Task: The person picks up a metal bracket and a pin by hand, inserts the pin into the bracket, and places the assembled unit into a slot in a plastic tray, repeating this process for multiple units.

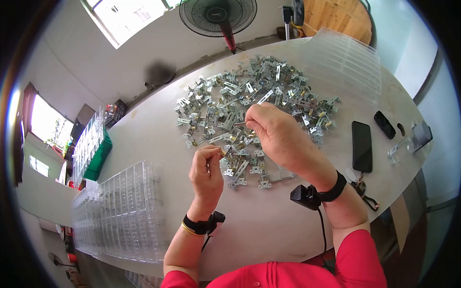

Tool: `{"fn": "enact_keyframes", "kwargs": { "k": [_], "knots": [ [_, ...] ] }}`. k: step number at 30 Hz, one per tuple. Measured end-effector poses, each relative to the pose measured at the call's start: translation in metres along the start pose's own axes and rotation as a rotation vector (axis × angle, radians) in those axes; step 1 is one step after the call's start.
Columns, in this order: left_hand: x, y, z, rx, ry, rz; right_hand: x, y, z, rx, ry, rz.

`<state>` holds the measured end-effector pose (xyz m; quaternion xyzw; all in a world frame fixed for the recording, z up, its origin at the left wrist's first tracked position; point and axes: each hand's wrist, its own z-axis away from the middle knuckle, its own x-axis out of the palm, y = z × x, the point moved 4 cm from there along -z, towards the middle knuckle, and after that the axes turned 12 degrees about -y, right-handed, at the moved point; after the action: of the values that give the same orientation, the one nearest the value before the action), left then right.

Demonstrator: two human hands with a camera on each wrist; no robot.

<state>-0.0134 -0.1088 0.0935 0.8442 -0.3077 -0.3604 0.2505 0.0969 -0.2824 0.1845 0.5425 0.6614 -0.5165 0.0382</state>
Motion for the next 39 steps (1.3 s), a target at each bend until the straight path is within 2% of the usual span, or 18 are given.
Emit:
{"fn": "enact_keyframes", "kwargs": {
  "k": [4,6,10,12,16,18,25,27,30,31,35,39],
  "knots": [
    [-0.003,-0.003,0.002,-0.018,0.023,0.009,0.003,0.0,0.0,-0.025,-0.023,0.032],
    [0.0,-0.013,0.008,-0.271,-0.011,0.515,0.005,-0.001,0.0,0.0,-0.023,0.056],
    [-0.005,-0.008,0.008,-0.187,-0.024,0.28,0.009,0.001,0.0,-0.023,-0.067,0.061],
    [-0.009,0.002,0.004,-0.012,-0.025,-0.02,0.01,-0.001,0.0,-0.023,-0.065,0.082],
    [-0.01,-0.003,0.004,-0.061,0.022,0.061,0.013,-0.004,0.001,-0.021,-0.09,0.097],
    [-0.013,0.008,0.001,0.042,0.004,-0.107,0.014,-0.004,0.001,-0.023,-0.075,0.093],
    [-0.013,0.014,0.0,0.104,0.007,-0.111,0.01,0.0,0.002,0.068,-0.063,0.064],
    [-0.012,-0.001,0.004,-0.127,0.027,0.203,0.009,-0.001,0.001,0.046,-0.046,0.041],
    [-0.015,-0.002,0.003,-0.123,0.052,0.269,0.009,-0.005,0.002,0.029,-0.035,0.043],
    [-0.017,0.0,0.002,-0.071,0.029,0.129,0.009,-0.005,0.003,0.036,-0.032,0.048],
    [-0.015,0.002,0.003,0.017,-0.002,0.068,0.008,-0.003,0.003,0.038,-0.029,0.084],
    [-0.017,-0.007,0.003,-0.16,0.071,0.334,0.007,-0.001,0.003,0.061,-0.05,0.083]
  ]
}}
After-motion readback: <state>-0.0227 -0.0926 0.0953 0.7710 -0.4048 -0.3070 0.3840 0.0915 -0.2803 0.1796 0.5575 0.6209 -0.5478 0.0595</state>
